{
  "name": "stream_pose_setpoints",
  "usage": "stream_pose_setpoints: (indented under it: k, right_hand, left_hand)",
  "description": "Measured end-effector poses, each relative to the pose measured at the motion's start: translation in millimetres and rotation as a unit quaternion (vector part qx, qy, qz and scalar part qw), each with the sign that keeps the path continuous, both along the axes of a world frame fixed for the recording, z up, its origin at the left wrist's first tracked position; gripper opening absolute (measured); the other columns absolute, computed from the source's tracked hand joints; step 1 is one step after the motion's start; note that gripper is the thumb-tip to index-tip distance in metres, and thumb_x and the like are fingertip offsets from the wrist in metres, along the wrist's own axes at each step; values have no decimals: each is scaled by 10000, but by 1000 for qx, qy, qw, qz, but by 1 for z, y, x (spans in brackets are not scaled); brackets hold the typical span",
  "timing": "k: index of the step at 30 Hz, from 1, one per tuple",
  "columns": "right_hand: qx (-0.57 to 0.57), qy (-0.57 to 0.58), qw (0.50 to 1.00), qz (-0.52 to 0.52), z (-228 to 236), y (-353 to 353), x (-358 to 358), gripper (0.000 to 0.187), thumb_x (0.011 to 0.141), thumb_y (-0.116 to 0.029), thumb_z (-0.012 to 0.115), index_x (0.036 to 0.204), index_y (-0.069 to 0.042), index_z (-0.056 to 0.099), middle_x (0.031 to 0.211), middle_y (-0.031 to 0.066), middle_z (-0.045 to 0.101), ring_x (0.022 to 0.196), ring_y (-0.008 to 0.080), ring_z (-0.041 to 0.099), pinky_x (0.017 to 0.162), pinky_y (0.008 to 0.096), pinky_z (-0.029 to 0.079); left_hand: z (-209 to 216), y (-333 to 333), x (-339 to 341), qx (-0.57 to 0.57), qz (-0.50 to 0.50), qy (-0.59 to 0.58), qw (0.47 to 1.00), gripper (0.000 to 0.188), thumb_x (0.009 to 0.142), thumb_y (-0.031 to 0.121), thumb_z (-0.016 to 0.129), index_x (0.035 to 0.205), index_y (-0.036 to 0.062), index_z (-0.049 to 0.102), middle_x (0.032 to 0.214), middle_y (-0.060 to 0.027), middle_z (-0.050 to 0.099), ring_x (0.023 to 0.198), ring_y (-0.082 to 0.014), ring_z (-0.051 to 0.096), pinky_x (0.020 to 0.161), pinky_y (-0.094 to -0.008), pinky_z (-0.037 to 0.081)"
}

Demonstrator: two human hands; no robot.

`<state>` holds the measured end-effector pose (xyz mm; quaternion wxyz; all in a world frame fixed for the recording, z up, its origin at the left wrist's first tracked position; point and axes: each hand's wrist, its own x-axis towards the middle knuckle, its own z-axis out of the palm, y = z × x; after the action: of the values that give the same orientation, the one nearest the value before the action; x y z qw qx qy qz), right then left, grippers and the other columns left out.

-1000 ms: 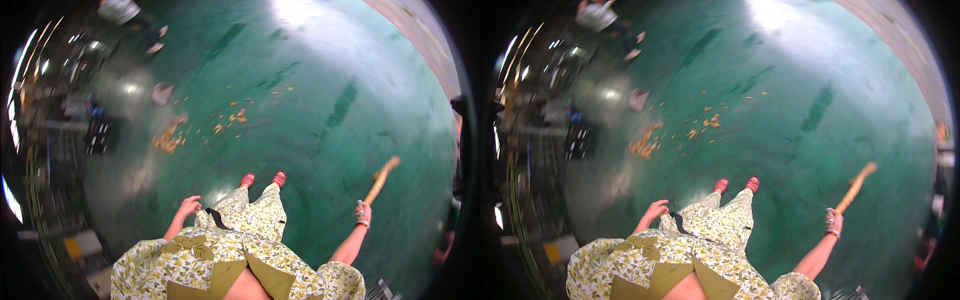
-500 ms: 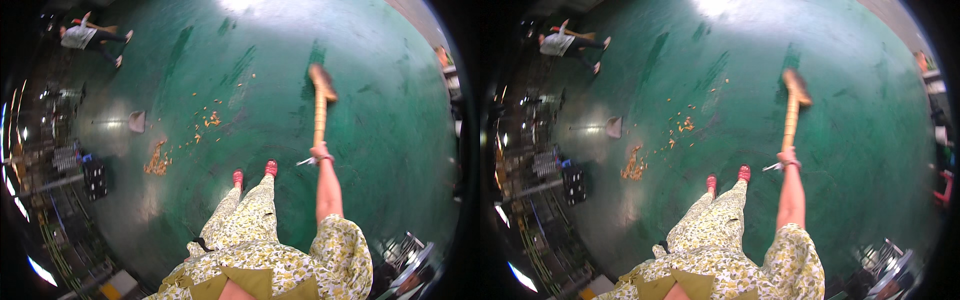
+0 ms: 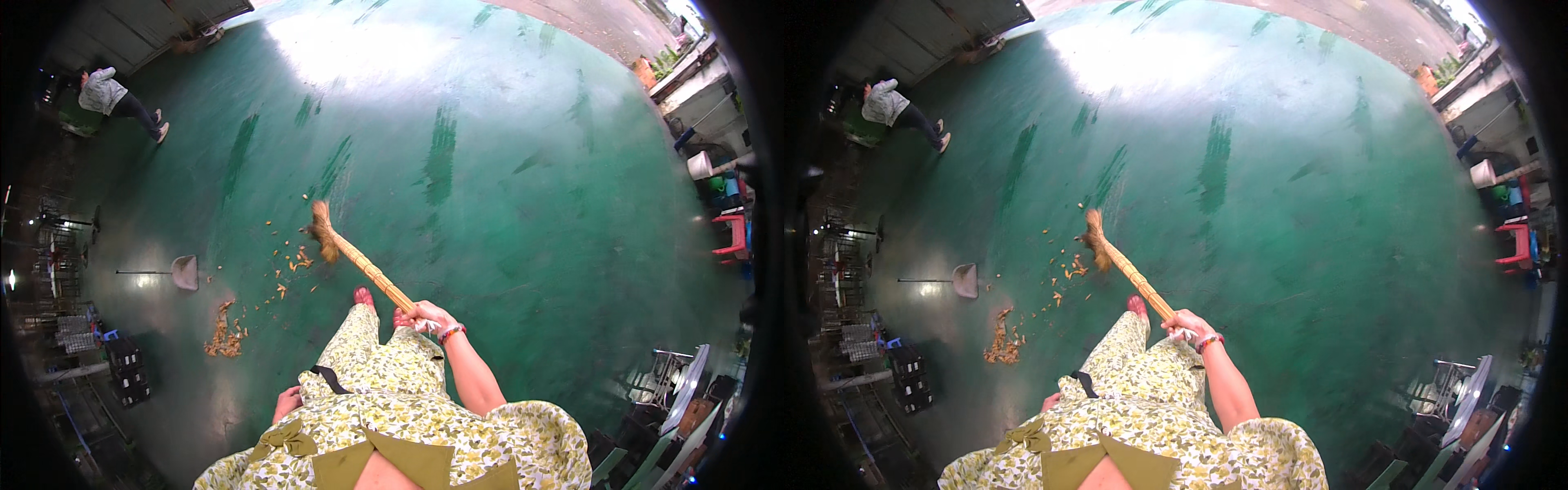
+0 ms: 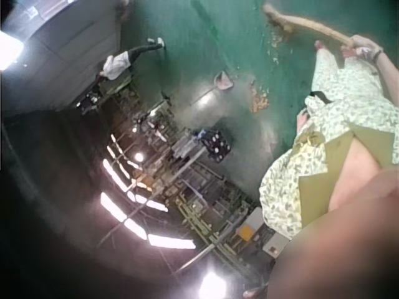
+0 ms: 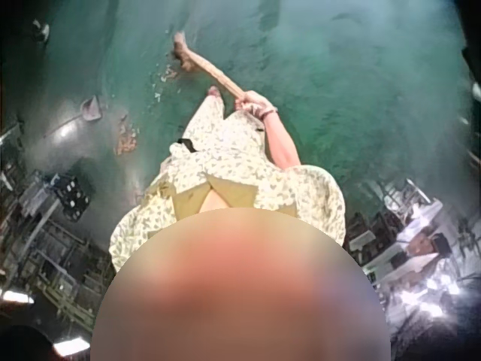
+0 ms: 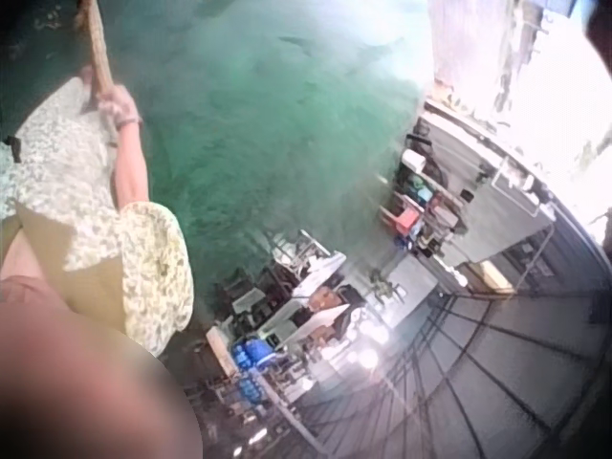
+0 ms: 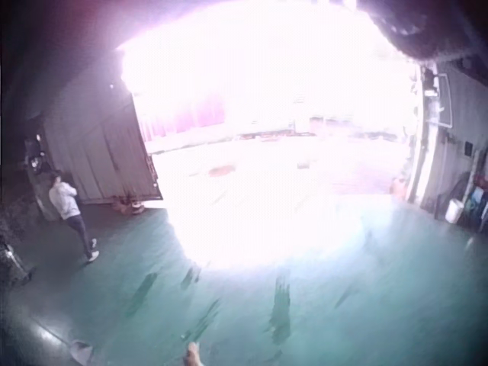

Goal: The person sweeps scattered debris on a green floor using a broom and a dustpan. They gather the debris into a pile and scoop it into the dustpan, then walk to a trash bin to dispose of the collected waste.

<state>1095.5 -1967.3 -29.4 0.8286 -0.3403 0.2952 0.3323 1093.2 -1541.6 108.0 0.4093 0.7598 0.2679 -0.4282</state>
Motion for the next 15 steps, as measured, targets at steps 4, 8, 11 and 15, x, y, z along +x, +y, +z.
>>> stream_pose_setpoints:
  k: [4, 8, 11, 15]
  right_hand:
    - [-70, -7, 995, -66, 67, -53, -8, 209, 681, 2, 581, 815, -49, 429, 577, -7, 445, 392, 64, 424, 323, 196, 323]
    - [-312, 46, 942, -117, 85, -109, -8, 279, 684, 12, 572, 878, -36, 377, 579, 17, 453, 378, 84, 441, 323, 211, 361]
    - [-435, 107, 875, -181, 76, -137, 0, 267, 668, 25, 578, 843, -30, 384, 570, 24, 456, 370, 99, 445, 312, 240, 375]
    - [-267, 134, 857, -420, 74, -188, -1, 235, 686, 16, 592, 828, -24, 409, 588, 40, 460, 359, 82, 410, 304, 203, 332]
  left_hand:
    - [-33, -2, 49, 51, -104, 27, 993, 416, 747, 4, 469, 1162, 19, 438, 781, -107, 602, 632, -162, 584, 547, -256, 476]
    - [-47, -49, 111, 51, -155, 31, 986, 440, 740, -6, 452, 1177, 44, 436, 746, -94, 605, 601, -154, 581, 520, -249, 473]
    - [-62, -70, 155, 22, -229, -23, 973, 346, 724, 49, 537, 1069, 22, 535, 807, -100, 614, 676, -131, 574, 573, -259, 468]
    - [-110, -104, 221, -12, -220, -72, 973, 310, 706, 132, 609, 990, 10, 585, 858, -91, 612, 747, -105, 536, 619, -247, 444]
